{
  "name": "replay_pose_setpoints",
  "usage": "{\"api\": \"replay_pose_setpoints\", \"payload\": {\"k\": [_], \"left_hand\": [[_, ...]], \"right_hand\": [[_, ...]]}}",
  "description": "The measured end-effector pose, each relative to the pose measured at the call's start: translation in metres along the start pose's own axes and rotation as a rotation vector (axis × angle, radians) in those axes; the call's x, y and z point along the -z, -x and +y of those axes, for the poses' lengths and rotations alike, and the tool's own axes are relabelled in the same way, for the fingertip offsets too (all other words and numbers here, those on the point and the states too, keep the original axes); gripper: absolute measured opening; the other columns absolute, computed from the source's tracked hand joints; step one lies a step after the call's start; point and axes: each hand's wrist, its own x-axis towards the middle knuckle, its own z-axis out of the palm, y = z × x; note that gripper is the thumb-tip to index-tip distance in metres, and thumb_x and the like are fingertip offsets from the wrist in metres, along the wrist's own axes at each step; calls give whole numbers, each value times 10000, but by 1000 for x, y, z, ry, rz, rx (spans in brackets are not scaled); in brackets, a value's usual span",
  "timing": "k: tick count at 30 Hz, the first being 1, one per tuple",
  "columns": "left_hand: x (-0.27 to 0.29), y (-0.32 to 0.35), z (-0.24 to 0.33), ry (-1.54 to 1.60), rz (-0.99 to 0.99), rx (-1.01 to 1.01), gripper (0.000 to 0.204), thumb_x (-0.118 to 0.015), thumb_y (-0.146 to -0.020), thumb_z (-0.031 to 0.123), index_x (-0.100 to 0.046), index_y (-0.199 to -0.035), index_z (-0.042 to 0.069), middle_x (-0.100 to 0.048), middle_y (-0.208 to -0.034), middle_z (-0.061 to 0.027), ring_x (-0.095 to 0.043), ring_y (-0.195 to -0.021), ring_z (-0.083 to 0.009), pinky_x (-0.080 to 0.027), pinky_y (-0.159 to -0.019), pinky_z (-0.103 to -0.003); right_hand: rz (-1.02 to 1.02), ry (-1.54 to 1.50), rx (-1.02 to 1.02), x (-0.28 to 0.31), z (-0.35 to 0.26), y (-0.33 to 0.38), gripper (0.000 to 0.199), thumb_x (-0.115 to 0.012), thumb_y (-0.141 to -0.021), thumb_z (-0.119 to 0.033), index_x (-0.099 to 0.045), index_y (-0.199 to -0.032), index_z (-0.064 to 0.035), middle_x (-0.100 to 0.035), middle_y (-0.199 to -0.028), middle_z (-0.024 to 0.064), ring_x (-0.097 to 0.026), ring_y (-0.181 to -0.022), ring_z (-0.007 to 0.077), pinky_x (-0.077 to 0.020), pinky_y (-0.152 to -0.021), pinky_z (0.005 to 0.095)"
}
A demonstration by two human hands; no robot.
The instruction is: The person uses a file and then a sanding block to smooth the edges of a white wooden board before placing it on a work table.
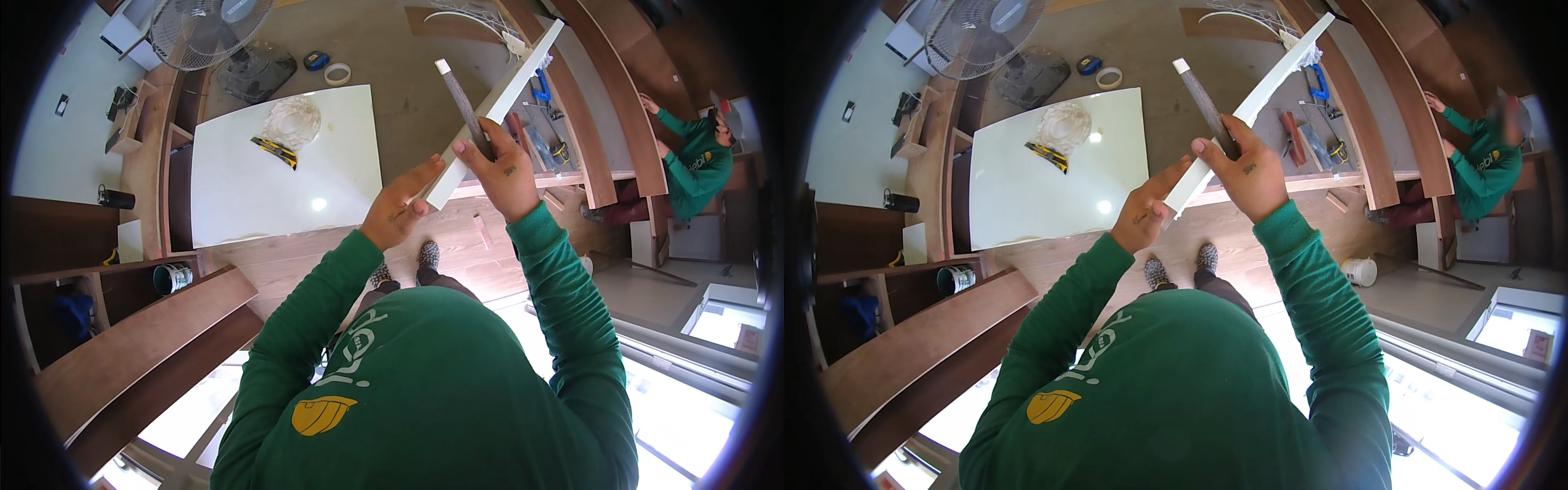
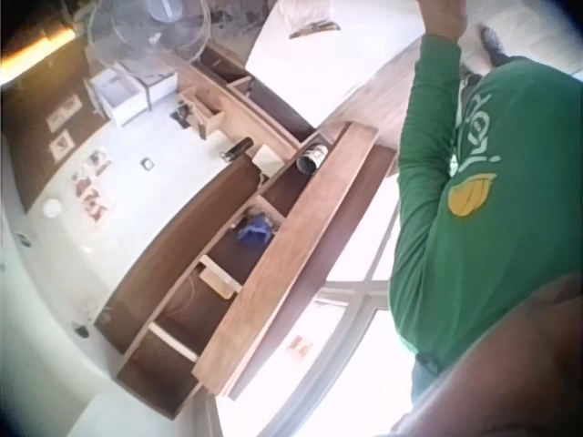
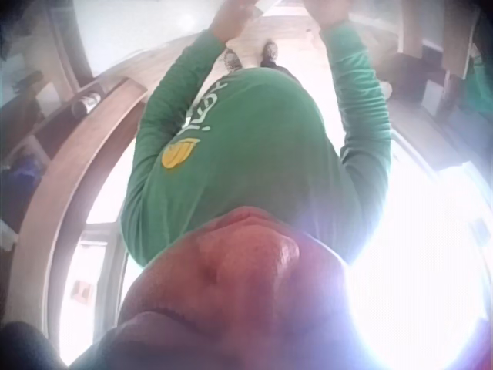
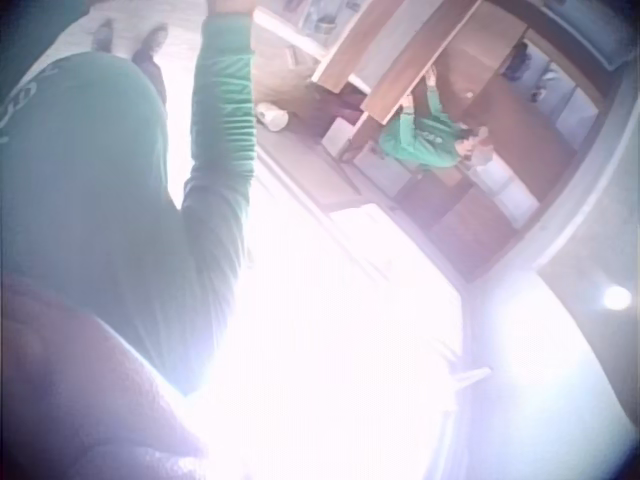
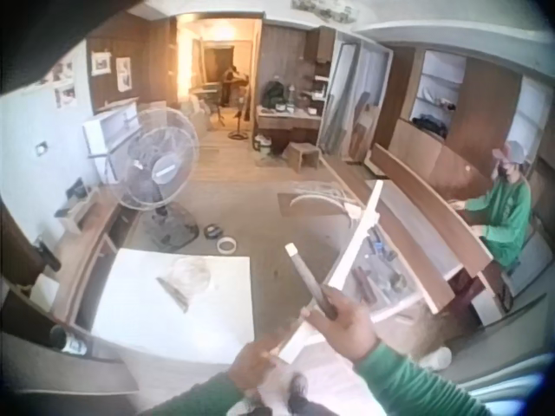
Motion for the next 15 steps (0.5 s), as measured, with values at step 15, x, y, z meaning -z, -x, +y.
{"api": "replay_pose_setpoints", "payload": {"k": [15], "left_hand": [[25, 95, -129, -885, -9, 333, 513, -729, -918, 474, -698, -1114, 1, -712, -1017, -248, -683, -902, -399, -546, -815, -451]], "right_hand": [[2, -199, -58, -10, 1, -1, 636, -830, -887, -401, -628, -1300, 39, -685, -859, 106, -630, -784, 149, -537, -732, 314]]}}
